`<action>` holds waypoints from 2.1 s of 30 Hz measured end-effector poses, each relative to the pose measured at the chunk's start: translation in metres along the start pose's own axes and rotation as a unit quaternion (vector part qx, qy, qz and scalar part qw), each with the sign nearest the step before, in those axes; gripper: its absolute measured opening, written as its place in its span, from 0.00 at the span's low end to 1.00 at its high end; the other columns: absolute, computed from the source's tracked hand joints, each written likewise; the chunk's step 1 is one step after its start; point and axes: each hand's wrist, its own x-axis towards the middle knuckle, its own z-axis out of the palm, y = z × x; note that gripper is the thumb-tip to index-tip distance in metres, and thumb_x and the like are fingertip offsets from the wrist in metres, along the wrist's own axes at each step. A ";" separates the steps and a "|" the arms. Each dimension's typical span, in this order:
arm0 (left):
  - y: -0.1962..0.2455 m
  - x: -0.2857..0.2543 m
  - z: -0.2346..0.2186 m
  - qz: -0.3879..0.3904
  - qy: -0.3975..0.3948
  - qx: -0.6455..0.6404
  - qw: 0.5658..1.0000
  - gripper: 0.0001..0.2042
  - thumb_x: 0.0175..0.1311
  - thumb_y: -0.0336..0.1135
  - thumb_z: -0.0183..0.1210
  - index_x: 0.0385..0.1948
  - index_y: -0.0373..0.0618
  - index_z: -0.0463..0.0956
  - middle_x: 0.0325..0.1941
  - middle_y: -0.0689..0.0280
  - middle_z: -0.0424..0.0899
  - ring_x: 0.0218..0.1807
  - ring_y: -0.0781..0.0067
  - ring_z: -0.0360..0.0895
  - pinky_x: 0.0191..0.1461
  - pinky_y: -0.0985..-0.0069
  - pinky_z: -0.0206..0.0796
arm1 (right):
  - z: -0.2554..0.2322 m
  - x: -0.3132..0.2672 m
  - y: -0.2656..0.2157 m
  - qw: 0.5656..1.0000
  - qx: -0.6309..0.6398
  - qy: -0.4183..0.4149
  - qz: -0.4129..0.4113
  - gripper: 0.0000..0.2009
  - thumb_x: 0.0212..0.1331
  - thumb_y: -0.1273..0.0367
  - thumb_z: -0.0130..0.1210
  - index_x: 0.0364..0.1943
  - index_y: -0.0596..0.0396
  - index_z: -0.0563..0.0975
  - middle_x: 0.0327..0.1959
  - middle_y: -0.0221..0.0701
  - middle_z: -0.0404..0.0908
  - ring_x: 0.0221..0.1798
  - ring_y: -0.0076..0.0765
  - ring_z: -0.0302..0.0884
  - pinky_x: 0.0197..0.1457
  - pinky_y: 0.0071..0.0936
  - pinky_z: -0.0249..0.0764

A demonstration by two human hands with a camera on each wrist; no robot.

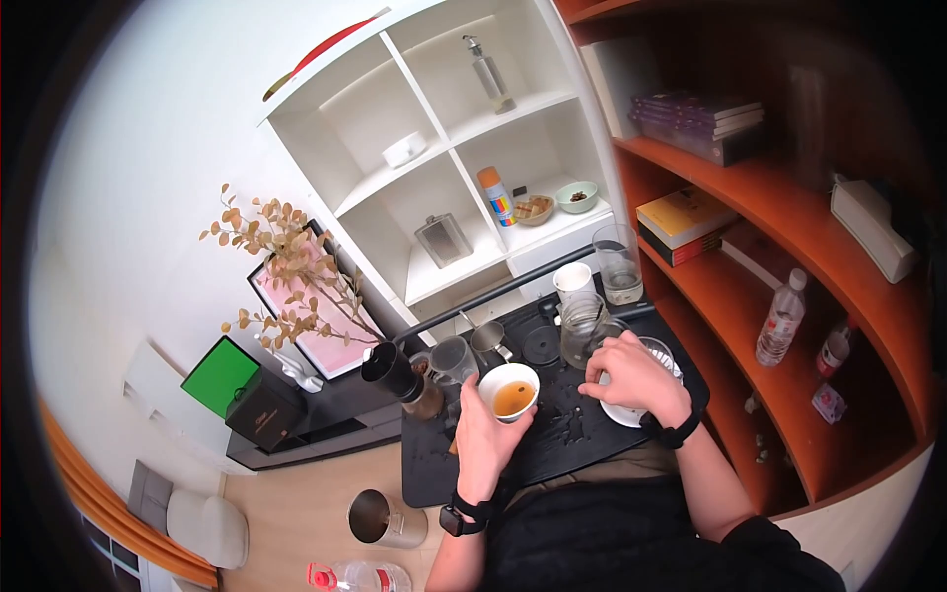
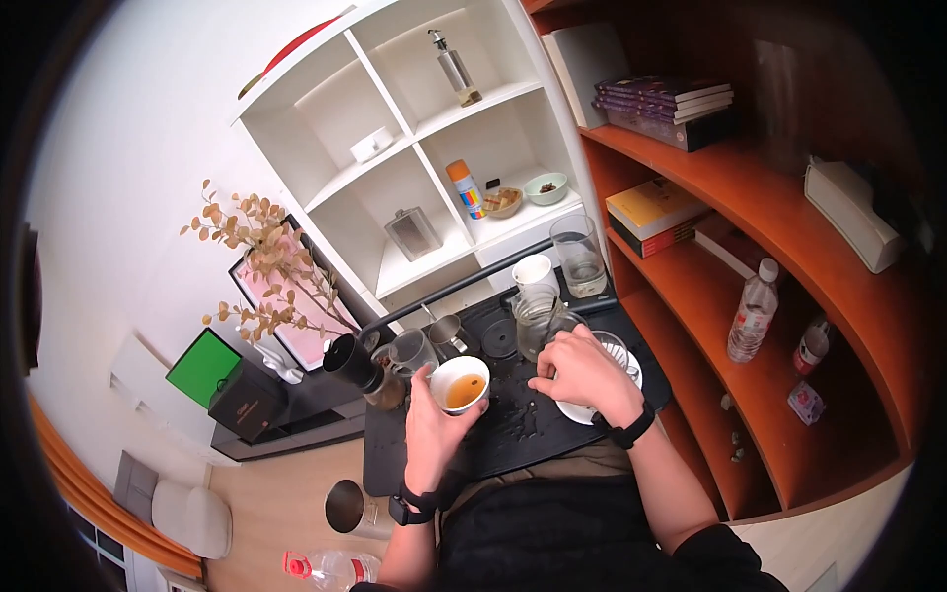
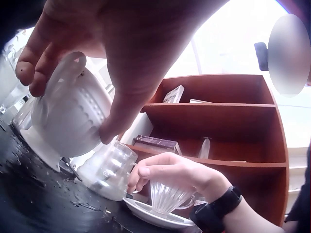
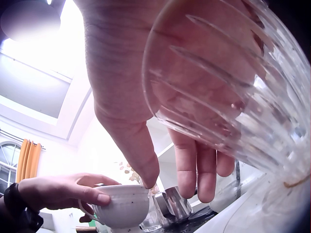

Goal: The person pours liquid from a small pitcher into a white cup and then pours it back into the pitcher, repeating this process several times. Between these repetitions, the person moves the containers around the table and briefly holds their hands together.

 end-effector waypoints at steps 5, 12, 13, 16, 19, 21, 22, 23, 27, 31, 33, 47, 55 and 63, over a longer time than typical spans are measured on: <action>0.007 -0.004 -0.027 -0.029 0.031 -0.007 0.999 0.51 0.58 0.46 0.87 0.80 0.35 0.66 0.71 0.39 0.85 0.70 0.35 0.87 0.72 0.51 0.81 | -0.001 -0.001 -0.001 1.000 0.002 -0.005 0.003 0.12 0.65 0.57 0.77 0.34 0.51 0.94 0.37 0.29 0.94 0.53 0.37 0.87 0.71 0.36 0.71; -0.008 -0.004 -0.068 -0.038 0.113 -0.021 0.993 0.49 0.56 0.45 0.88 0.77 0.37 0.69 0.67 0.41 0.87 0.67 0.40 0.90 0.71 0.54 0.81 | 0.001 0.000 0.001 1.000 0.000 0.000 0.002 0.13 0.65 0.58 0.77 0.34 0.52 0.93 0.37 0.29 0.94 0.52 0.37 0.87 0.70 0.35 0.71; -0.014 -0.003 -0.072 -0.033 0.129 -0.027 0.991 0.49 0.56 0.44 0.88 0.78 0.37 0.68 0.67 0.42 0.87 0.67 0.41 0.90 0.72 0.54 0.81 | 0.001 0.000 0.001 1.000 -0.002 0.000 0.002 0.13 0.64 0.58 0.77 0.34 0.52 0.93 0.37 0.29 0.94 0.52 0.37 0.87 0.70 0.35 0.71; -0.029 -0.003 -0.083 -0.026 0.165 -0.037 0.985 0.49 0.56 0.40 0.88 0.79 0.37 0.68 0.69 0.43 0.86 0.68 0.47 0.89 0.73 0.56 0.81 | 0.000 0.000 0.000 1.000 0.001 -0.001 0.004 0.13 0.64 0.57 0.78 0.34 0.52 0.93 0.37 0.29 0.94 0.52 0.37 0.86 0.70 0.35 0.71; -0.046 -0.005 -0.090 -0.017 0.182 -0.030 0.983 0.48 0.56 0.38 0.88 0.78 0.38 0.68 0.69 0.44 0.86 0.68 0.48 0.89 0.73 0.57 0.81 | 0.002 0.000 0.001 1.000 -0.001 0.002 0.007 0.13 0.64 0.57 0.78 0.34 0.52 0.93 0.37 0.28 0.94 0.52 0.37 0.86 0.70 0.35 0.71; -0.055 -0.007 -0.092 -0.033 0.185 -0.045 0.981 0.48 0.56 0.37 0.88 0.78 0.38 0.68 0.69 0.45 0.86 0.69 0.49 0.89 0.74 0.57 0.81 | 0.000 0.000 0.000 1.000 0.001 -0.002 0.008 0.13 0.64 0.57 0.78 0.35 0.52 0.93 0.37 0.28 0.94 0.52 0.37 0.86 0.70 0.35 0.71; -0.057 -0.008 -0.093 -0.034 0.186 -0.045 0.981 0.48 0.56 0.37 0.88 0.78 0.38 0.68 0.69 0.45 0.86 0.69 0.49 0.89 0.74 0.57 0.81 | -0.001 0.001 -0.001 1.000 0.002 -0.004 0.010 0.13 0.64 0.57 0.78 0.35 0.52 0.93 0.37 0.28 0.94 0.52 0.36 0.86 0.70 0.35 0.71; -0.060 -0.010 -0.093 -0.037 0.181 -0.042 0.982 0.48 0.55 0.37 0.88 0.78 0.38 0.68 0.69 0.45 0.86 0.69 0.49 0.89 0.74 0.58 0.81 | 0.000 0.001 0.000 1.000 0.002 -0.004 0.010 0.13 0.64 0.57 0.78 0.35 0.52 0.93 0.37 0.28 0.94 0.52 0.36 0.86 0.70 0.35 0.71; -0.069 -0.013 -0.088 -0.052 0.165 -0.051 0.984 0.48 0.55 0.37 0.88 0.78 0.39 0.69 0.69 0.45 0.87 0.70 0.48 0.88 0.74 0.57 0.81 | 0.002 0.001 0.000 1.000 0.013 0.018 -0.004 0.14 0.63 0.57 0.80 0.30 0.53 0.92 0.34 0.33 0.93 0.50 0.41 0.86 0.68 0.37 0.72; -0.075 -0.014 -0.081 -0.046 0.142 -0.040 0.988 0.48 0.54 0.37 0.88 0.78 0.39 0.69 0.70 0.45 0.87 0.71 0.44 0.89 0.73 0.55 0.82 | 0.002 0.001 -0.001 1.000 0.011 0.019 -0.006 0.14 0.63 0.57 0.80 0.30 0.53 0.92 0.35 0.33 0.93 0.51 0.41 0.87 0.69 0.37 0.72; -0.076 -0.014 -0.081 -0.050 0.134 -0.030 0.989 0.48 0.54 0.37 0.87 0.78 0.40 0.69 0.70 0.45 0.87 0.71 0.43 0.89 0.73 0.55 0.82 | 0.002 0.001 -0.001 1.000 0.012 0.017 -0.004 0.14 0.63 0.57 0.80 0.30 0.53 0.92 0.35 0.33 0.93 0.51 0.41 0.87 0.69 0.37 0.72; -0.086 -0.016 -0.077 -0.033 0.097 0.064 0.993 0.48 0.54 0.34 0.86 0.79 0.43 0.70 0.70 0.46 0.87 0.70 0.40 0.87 0.72 0.53 0.81 | -0.001 0.001 -0.002 1.000 -0.003 -0.011 0.010 0.13 0.64 0.57 0.78 0.36 0.51 0.94 0.37 0.28 0.94 0.52 0.36 0.85 0.70 0.35 0.71; -0.085 -0.014 -0.079 0.016 0.092 0.125 0.988 0.49 0.51 0.29 0.86 0.80 0.39 0.70 0.74 0.46 0.85 0.74 0.41 0.84 0.76 0.54 0.80 | -0.001 0.000 -0.002 1.000 -0.004 -0.003 0.006 0.13 0.64 0.57 0.78 0.35 0.51 0.94 0.37 0.27 0.94 0.52 0.36 0.85 0.69 0.35 0.71; -0.081 -0.009 -0.081 0.100 0.082 0.170 0.977 0.51 0.50 0.24 0.83 0.82 0.36 0.68 0.80 0.45 0.80 0.77 0.39 0.81 0.80 0.53 0.77 | 0.000 0.001 0.000 1.000 0.001 0.000 0.004 0.13 0.64 0.57 0.78 0.35 0.52 0.94 0.36 0.27 0.94 0.51 0.36 0.85 0.69 0.35 0.71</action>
